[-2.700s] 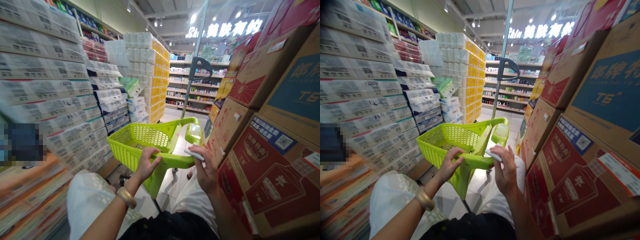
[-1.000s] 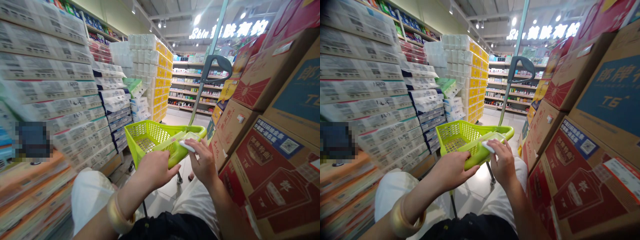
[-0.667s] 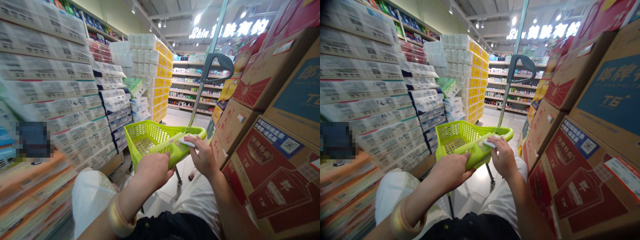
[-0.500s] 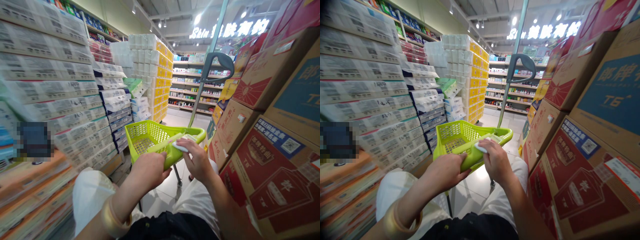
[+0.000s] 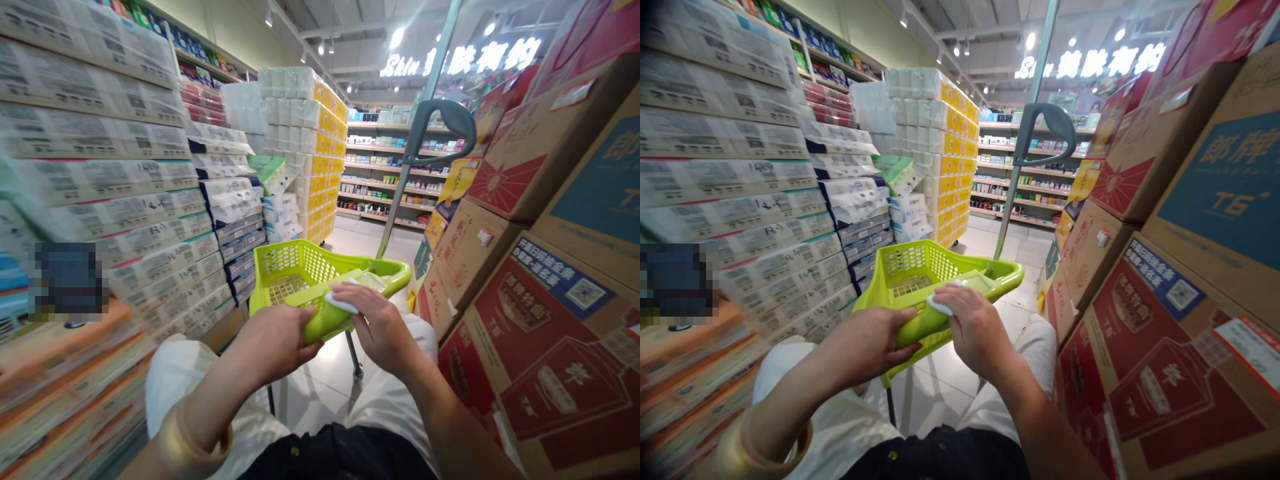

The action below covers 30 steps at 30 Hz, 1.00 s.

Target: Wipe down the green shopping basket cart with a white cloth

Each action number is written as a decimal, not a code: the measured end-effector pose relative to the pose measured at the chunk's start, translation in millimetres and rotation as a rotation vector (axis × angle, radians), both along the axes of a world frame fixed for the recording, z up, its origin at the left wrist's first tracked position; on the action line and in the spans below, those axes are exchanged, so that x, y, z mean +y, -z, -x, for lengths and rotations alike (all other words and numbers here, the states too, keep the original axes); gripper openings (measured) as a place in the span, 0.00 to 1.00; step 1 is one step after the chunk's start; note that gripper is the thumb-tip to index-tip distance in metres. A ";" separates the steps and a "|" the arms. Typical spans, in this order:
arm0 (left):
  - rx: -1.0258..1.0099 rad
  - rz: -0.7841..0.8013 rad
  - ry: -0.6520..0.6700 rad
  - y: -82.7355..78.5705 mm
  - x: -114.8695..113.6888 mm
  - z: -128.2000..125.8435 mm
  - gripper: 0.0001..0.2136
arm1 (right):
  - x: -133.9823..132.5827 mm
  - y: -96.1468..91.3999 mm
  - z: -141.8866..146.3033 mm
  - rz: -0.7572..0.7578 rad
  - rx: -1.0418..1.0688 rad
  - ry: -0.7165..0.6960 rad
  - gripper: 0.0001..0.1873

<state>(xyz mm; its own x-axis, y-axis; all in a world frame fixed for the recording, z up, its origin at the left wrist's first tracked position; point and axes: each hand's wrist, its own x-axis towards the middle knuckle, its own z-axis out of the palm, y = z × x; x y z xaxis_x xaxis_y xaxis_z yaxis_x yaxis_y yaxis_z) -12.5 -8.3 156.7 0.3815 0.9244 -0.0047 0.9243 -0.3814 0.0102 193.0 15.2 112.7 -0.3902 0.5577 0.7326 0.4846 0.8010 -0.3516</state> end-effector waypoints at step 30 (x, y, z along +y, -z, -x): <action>-0.032 -0.121 -0.104 5.3 0.3 -15.6 0.16 | 44.0 -36.3 18.6 0.203 -0.301 0.283 0.14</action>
<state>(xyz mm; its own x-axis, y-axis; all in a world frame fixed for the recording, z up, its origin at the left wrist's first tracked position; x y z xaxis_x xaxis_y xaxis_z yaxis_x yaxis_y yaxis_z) 3.2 -8.1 151.3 0.2816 0.9520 0.1197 0.9589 -0.2837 0.0004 174.4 59.2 148.9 -0.3807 0.7932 0.4752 0.7787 0.5522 -0.2979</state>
